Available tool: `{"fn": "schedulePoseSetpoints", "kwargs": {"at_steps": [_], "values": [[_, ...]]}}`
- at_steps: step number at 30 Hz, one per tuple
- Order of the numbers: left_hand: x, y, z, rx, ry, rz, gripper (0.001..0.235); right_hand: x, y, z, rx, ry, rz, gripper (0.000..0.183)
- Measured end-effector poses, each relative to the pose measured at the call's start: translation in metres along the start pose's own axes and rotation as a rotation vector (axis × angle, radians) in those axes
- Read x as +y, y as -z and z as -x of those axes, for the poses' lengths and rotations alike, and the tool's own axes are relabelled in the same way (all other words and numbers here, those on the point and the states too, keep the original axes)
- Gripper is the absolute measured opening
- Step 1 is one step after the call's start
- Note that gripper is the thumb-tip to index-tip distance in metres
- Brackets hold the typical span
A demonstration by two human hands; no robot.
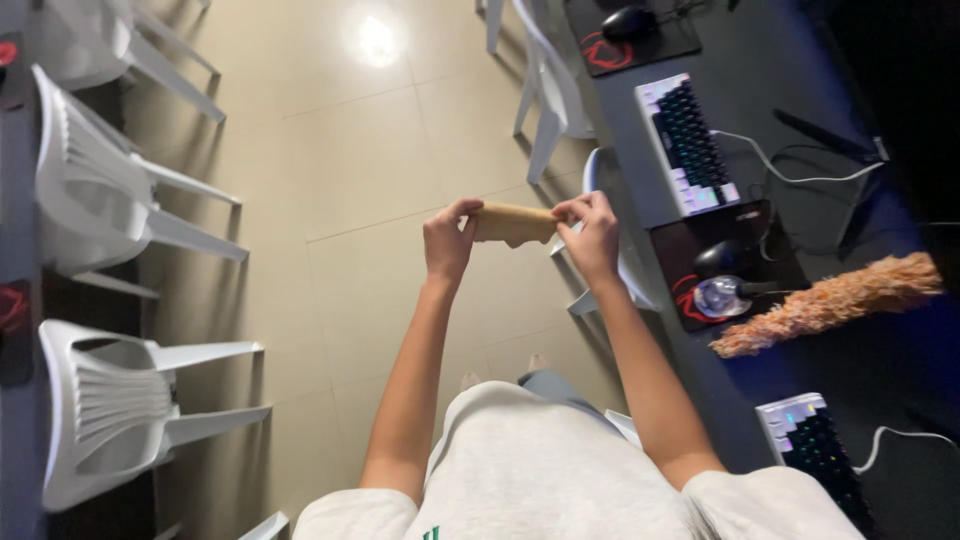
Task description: The person cleans multiple computer desks in a row using a cloth and a spray bottle. They wipe the surfaces, keyboards, and mouse pads, moving from one station to the next.
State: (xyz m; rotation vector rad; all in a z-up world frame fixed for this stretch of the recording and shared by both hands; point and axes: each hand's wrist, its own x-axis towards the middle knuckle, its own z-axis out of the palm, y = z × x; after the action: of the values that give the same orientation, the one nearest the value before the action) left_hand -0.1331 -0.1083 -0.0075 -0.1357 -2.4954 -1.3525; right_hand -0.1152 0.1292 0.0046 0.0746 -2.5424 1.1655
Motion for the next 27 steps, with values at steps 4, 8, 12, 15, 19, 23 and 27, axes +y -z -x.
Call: {"fn": "schedulePoseSetpoints", "kwargs": {"at_steps": [4,8,12,15,19,23,27], "values": [[0.011,-0.039,0.001,0.1,-0.114,-0.047,0.023,0.0,0.024,0.011,0.108,0.161,0.036,0.018],[-0.043,-0.113,0.016,0.028,0.338,0.588,0.015,0.02,0.028,0.042,-0.106,0.165,-0.097,0.013],[-0.088,-0.176,0.049,-0.199,0.589,1.495,0.026,0.02,0.035,0.06,-0.259,0.23,-0.091,0.017],[0.046,-0.121,0.042,-0.234,0.894,1.642,0.051,0.014,0.053,0.06,-0.225,0.336,0.009,0.018],[0.03,-0.147,0.061,-0.387,0.89,1.754,0.075,0.027,0.074,0.063,-0.305,0.341,-0.066,0.021],[-0.007,-0.177,0.07,-0.466,0.806,1.568,0.05,0.039,0.104,0.067,-0.302,0.241,-0.168,0.033],[-0.015,-0.182,0.062,-0.343,0.905,1.709,0.049,0.068,0.136,0.073,0.152,0.048,-0.129,0.038]]}}
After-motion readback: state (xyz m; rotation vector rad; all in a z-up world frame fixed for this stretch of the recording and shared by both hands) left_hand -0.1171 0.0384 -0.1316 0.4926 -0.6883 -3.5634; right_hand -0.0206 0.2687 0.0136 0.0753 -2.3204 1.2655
